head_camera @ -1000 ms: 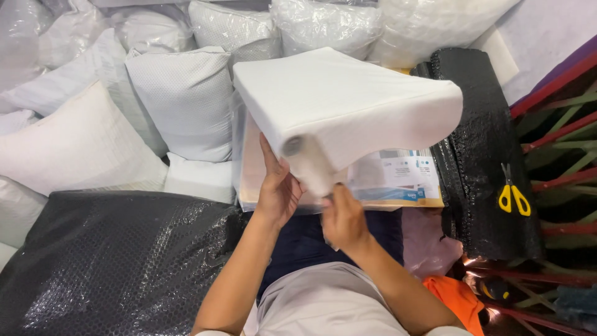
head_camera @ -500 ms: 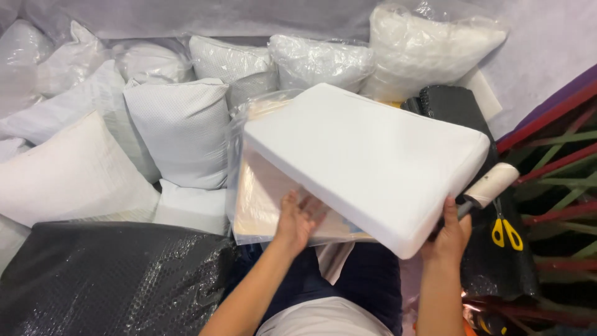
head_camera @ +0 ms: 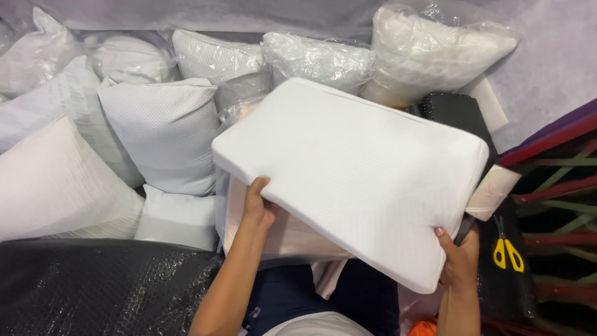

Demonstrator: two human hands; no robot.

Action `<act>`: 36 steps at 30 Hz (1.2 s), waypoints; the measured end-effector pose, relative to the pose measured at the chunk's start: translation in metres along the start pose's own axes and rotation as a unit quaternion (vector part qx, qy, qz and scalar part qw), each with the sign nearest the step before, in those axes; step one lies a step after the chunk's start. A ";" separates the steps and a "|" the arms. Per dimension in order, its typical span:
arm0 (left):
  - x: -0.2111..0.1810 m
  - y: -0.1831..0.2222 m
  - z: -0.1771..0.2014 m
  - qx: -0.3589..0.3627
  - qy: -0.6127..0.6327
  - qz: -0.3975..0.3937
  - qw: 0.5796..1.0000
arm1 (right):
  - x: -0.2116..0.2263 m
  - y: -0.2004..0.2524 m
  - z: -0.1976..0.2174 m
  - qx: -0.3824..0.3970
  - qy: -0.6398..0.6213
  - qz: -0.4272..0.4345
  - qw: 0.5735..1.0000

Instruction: The person unboxes a pillow from black bubble wrap, cleans the pillow surface using a lint roller, and then places the pillow into a clear plastic bag followed by a blue storage bag.

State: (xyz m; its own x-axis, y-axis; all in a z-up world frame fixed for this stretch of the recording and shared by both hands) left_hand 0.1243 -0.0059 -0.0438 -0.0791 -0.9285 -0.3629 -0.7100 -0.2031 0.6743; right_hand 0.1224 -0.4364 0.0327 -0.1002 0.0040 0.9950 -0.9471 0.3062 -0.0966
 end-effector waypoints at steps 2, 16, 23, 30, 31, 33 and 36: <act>-0.017 0.012 0.015 -0.019 0.043 -0.006 0.999 | 0.012 -0.022 -0.024 0.038 -0.004 0.030 0.999; 0.026 0.143 -0.063 -0.086 0.110 -0.095 0.986 | -0.032 0.019 -0.174 -0.001 -0.026 -0.072 0.997; 0.086 0.105 0.038 -0.035 -0.132 -0.043 0.990 | -0.106 0.052 -0.215 0.018 -0.251 -0.199 0.947; -0.049 0.179 0.071 -0.206 -0.422 -0.629 0.620 | -0.058 0.047 -0.205 -0.010 -0.276 -0.170 0.946; -0.069 0.153 0.073 -0.209 -0.419 -0.630 0.619 | -0.053 0.049 -0.204 -0.005 -0.276 -0.171 0.946; -0.110 0.083 0.095 -0.281 -0.382 -0.439 0.763 | -0.043 0.053 -0.199 -0.007 -0.267 -0.165 0.949; -0.098 0.054 0.072 -0.127 -0.189 -0.073 0.971 | -0.122 0.037 -0.186 0.004 -0.265 -0.161 0.951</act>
State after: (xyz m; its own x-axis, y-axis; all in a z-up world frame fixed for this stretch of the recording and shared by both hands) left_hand 0.0432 0.0962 -0.0185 -0.2751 -0.7131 -0.6449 -0.5419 -0.4390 0.7167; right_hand 0.1562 -0.2483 -0.0871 0.0572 -0.5703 0.8194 -0.9566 0.2036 0.2085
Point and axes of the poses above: each hand's wrist, its own y-axis away from the middle knuckle, its own z-axis out of the back of the hand, x = y × z, the point moved 5 cm from there along -y, towards the middle knuckle, and after that the axes turned 11 degrees about z, right-handed, at the moved point
